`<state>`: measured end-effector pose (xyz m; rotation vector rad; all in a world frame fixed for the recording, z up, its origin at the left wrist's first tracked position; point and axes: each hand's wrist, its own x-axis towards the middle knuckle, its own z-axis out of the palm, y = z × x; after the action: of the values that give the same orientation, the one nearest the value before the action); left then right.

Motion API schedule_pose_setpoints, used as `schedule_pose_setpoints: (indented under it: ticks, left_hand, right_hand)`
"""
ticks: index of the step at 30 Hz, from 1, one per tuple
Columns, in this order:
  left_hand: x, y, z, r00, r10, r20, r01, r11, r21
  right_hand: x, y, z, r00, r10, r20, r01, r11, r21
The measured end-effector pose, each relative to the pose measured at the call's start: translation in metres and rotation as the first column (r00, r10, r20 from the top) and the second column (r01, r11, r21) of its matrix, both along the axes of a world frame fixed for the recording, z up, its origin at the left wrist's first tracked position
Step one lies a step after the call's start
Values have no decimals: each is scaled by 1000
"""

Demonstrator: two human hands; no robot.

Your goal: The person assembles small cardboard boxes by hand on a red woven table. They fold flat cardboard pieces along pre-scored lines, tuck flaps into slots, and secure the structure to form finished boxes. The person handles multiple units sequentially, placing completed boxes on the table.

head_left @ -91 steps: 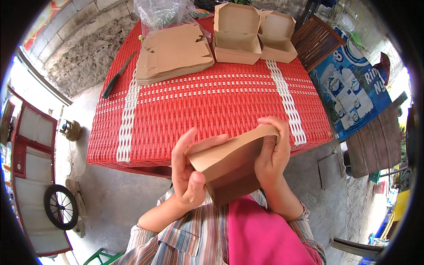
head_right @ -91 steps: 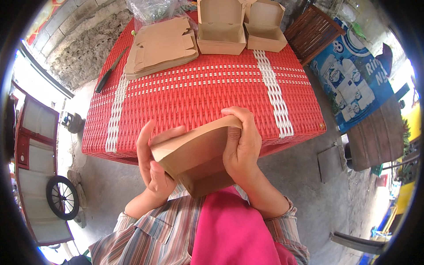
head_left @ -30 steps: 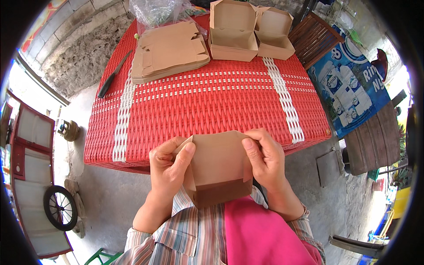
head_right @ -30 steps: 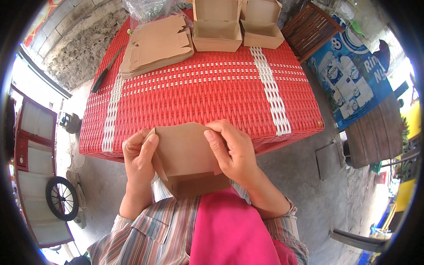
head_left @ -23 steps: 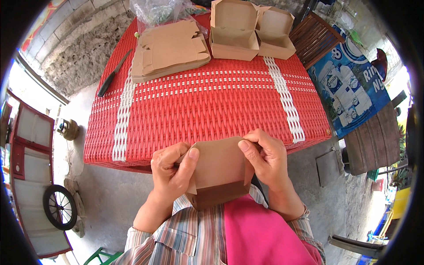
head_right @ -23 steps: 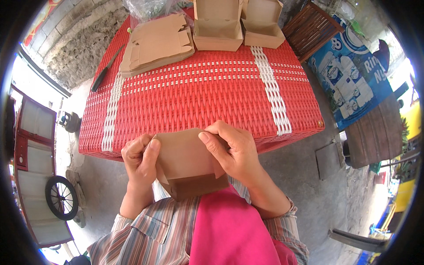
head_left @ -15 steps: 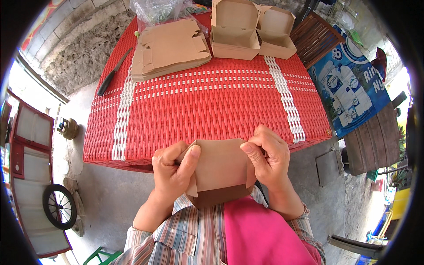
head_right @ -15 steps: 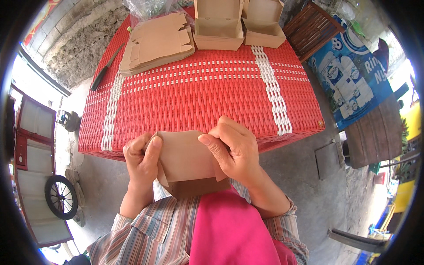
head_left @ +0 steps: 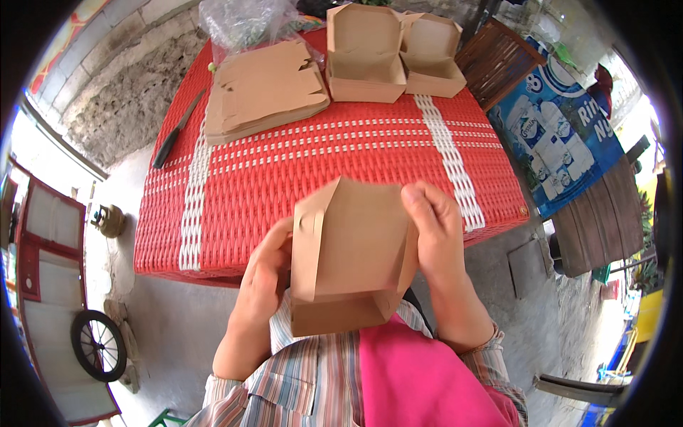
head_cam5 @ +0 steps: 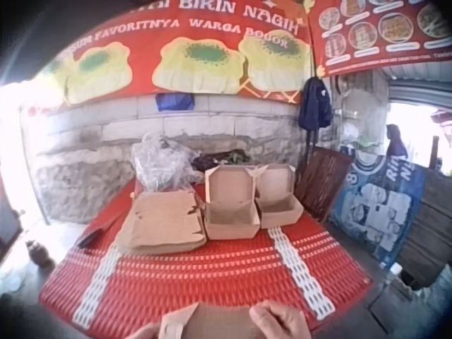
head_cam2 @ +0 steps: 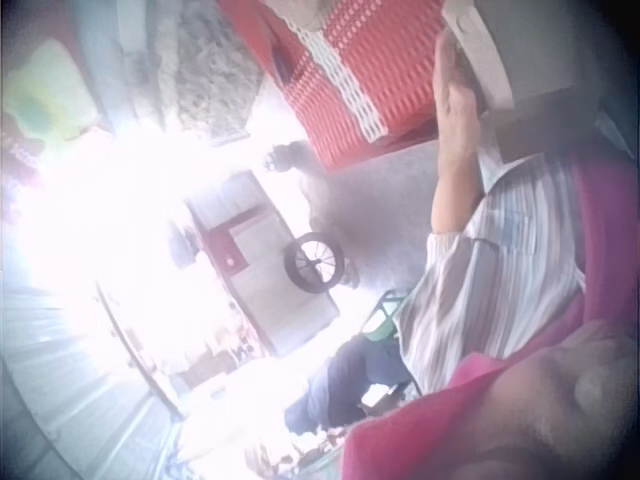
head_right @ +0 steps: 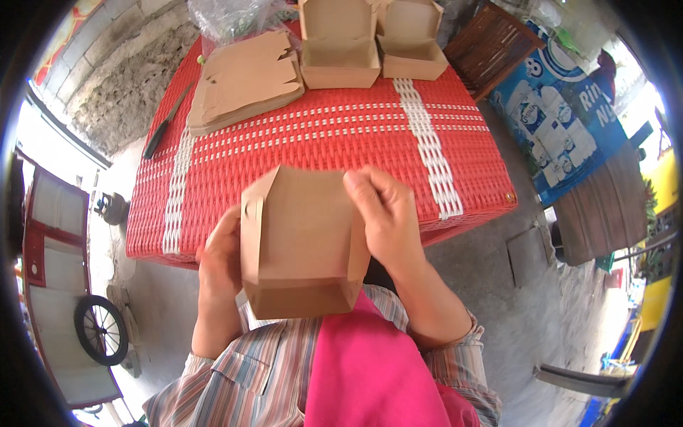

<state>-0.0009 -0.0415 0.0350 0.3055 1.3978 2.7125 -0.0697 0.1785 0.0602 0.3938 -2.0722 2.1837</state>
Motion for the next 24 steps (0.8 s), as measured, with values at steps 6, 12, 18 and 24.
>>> schedule_pose_setpoints:
  ticks: [6,12,18,24]
  left_hand:
    - [-12,3,-6,941,103,-321,-206,930,-306]
    - [-52,-20,-1,924,250,-289,-352,850,-392]
    - [-66,-44,-11,860,491,-141,-511,821,-255]
    - [-70,-33,-14,858,487,-165,-511,774,-373]
  right_hand:
    - [-59,-7,11,992,2,127,21,984,-175]
    - [-138,-7,-13,996,82,45,-89,975,205]
    - [-228,40,-22,877,-321,-358,472,717,513]
    - [-246,72,-35,595,-404,-695,760,562,325]
